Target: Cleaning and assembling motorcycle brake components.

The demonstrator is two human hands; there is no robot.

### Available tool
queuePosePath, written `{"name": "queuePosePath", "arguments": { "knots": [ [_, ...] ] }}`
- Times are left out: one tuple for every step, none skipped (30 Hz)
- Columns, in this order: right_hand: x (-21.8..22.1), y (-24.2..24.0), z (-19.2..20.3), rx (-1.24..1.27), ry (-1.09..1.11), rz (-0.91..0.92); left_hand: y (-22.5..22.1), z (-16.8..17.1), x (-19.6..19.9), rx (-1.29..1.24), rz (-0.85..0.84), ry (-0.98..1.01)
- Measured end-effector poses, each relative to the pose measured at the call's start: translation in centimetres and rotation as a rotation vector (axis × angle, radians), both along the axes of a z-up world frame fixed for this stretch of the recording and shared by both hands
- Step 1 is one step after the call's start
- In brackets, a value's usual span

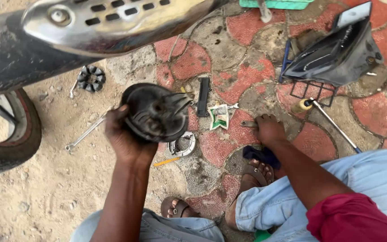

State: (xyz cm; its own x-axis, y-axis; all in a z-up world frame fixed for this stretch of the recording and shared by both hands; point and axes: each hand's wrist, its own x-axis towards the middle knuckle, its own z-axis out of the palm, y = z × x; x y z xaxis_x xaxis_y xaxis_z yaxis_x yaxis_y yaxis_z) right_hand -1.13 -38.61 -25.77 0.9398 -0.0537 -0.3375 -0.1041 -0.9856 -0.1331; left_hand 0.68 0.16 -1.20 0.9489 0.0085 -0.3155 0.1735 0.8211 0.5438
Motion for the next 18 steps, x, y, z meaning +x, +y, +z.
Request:
{"name": "queuePosePath", "arguments": {
  "knots": [
    [-0.1, -0.1, -0.3, -0.004, 0.003, 0.008, -0.1, -0.2, 0.1, -0.004, 0.008, 0.003],
    [-0.2, -0.2, -0.6, -0.059, -0.081, 0.051, -0.2, -0.4, 0.1, -0.011, -0.017, -0.011],
    [-0.2, -0.3, -0.8, -0.114, -0.168, 0.093, -0.3, -0.5, 0.3, -0.017, -0.043, -0.028],
    [0.0, -0.6, -1.0, -0.117, -0.168, 0.099, -0.2, -0.7, 0.4, -0.021, -0.037, -0.028],
    [0.3, -1.1, -1.0, -0.103, -0.163, 0.082, -0.3, -1.0, 0.6, 0.005, -0.040, -0.031],
    [0.7, -1.6, -1.0, -0.089, -0.157, 0.065, -0.3, -1.3, 0.7, 0.031, -0.042, -0.033],
    [0.9, -1.7, -1.2, -0.095, -0.156, 0.078, -0.5, -1.8, 0.8, 0.023, -0.030, -0.031],
    [1.1, -1.9, -1.3, 0.028, -0.176, 0.002, -0.7, -2.4, 0.8, 0.077, -0.042, -0.033],
    [1.2, -2.0, -1.5, 0.155, -0.195, -0.080, -0.9, -2.8, 1.0, 0.135, -0.059, -0.037],
    [0.7, -1.0, -0.4, 0.152, -0.194, -0.073, -1.3, -3.9, 0.9, 0.132, -0.052, -0.036],
    [0.6, -0.1, 0.8, 0.114, -0.033, -0.087, -1.7, -4.9, 1.1, 0.170, -0.094, -0.035],
    [0.5, 0.8, 1.9, 0.073, 0.128, -0.102, -2.2, -6.0, 1.3, 0.208, -0.136, -0.033],
    [-0.2, 1.6, 2.6, 0.072, 0.128, -0.096, -2.4, -8.1, 1.0, 0.208, -0.131, -0.032],
    [-1.0, 2.4, 3.2, 0.009, 0.169, -0.064, -2.7, -10.3, 0.8, 0.225, -0.203, -0.002],
    [-1.8, 3.1, 3.8, -0.056, 0.211, -0.033, -3.1, -12.6, 0.5, 0.241, -0.276, 0.029],
    [-2.2, 2.5, 2.0, -0.058, 0.212, -0.028, -3.7, -13.9, -0.1, 0.239, -0.270, 0.031],
    [-2.3, 1.9, 0.4, -0.063, 0.133, 0.035, -4.3, -15.1, -0.6, 0.250, -0.327, 0.095],
    [-2.4, 1.3, -1.3, -0.067, 0.054, 0.096, -4.9, -16.4, -1.0, 0.260, -0.383, 0.160]
  ]
}}
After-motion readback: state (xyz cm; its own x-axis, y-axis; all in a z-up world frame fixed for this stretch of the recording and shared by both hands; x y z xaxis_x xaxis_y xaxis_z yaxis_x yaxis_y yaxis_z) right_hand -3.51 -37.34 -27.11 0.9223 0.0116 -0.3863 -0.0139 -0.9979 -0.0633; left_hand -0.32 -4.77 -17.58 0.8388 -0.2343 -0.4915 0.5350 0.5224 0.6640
